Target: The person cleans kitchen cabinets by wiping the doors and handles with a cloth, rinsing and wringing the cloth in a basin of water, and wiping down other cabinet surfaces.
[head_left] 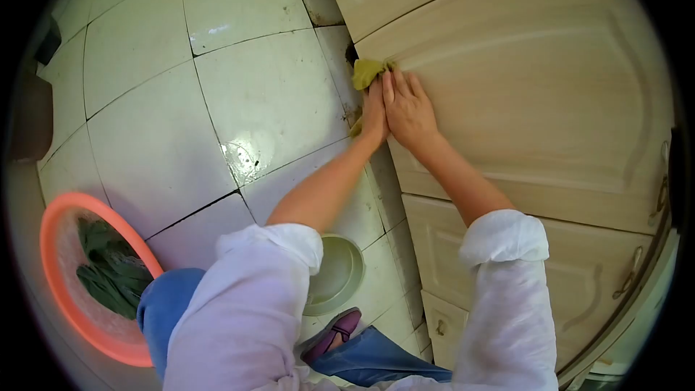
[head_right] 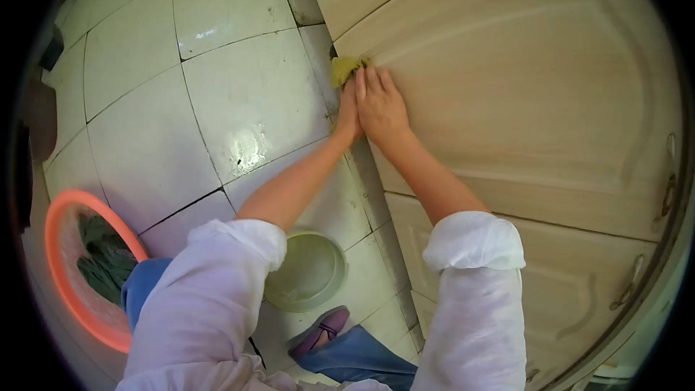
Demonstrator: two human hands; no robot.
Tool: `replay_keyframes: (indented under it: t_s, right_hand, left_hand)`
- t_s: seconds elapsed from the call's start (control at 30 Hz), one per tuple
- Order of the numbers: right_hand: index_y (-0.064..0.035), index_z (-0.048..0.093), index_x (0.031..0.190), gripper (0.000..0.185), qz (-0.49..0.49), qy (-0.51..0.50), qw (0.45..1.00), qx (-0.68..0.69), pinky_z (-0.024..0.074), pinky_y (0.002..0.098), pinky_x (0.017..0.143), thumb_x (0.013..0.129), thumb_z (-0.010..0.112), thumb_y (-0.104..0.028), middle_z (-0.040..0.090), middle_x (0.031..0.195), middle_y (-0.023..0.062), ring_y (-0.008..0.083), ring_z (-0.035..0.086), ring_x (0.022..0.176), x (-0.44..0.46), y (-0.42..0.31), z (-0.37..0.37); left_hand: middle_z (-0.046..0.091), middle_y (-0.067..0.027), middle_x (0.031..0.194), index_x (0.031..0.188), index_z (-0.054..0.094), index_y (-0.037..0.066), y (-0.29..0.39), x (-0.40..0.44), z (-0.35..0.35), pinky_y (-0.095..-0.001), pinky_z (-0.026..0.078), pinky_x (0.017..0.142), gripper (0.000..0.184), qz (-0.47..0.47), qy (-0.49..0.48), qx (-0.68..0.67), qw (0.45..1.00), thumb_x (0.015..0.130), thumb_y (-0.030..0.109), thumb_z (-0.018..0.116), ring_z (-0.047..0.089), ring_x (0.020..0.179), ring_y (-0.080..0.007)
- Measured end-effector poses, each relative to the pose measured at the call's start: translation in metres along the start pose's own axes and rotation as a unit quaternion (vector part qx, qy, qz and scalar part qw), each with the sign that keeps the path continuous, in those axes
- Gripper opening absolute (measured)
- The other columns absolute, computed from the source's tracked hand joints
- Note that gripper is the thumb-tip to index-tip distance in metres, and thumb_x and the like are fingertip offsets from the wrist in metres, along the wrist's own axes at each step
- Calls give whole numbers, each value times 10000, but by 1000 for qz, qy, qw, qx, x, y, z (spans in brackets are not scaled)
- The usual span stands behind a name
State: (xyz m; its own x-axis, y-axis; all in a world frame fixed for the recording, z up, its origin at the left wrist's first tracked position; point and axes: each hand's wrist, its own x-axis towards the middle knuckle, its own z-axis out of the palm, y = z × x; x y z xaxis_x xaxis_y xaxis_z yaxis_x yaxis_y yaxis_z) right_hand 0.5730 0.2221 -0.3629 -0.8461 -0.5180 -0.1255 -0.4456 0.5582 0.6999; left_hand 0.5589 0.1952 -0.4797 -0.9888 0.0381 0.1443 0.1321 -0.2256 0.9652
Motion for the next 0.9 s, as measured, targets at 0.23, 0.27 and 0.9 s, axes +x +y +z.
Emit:
replay_keyframes:
  t_s: [0.23,0.27,0.9]
  right_hand:
    - [142,457,1239,486,47,-4,999,-1,282,377,1065,836,475,-129,563,1187,220,288,458,1203,19,-7,5]
    - [142,457,1239,486,49,-5,999,0,282,377,1065,836,475,-129,563,1187,220,288,458,1203,14,-7,6]
    - [119,448,1285,544,-73,-98,992,33,265,414,1087,834,491,-182,498,1316,192,301,356,1312,-109,-18,-27]
  left_hand:
    - [440,-180,1251,1221,445,58,-56,56,-8,-433,324,988,449,156,-4,143,977,865,314,543,436,1111,-368]
    - [439,-160,1237,1215,438,59,-34,45,-9,-413,344,982,436,32,-14,-33,999,897,347,516,437,1129,-330]
    - [327,-175,1385,1397,245,67,4,-118,55,-420,278,1070,549,-243,-6,-338,909,977,371,423,328,1265,-314]
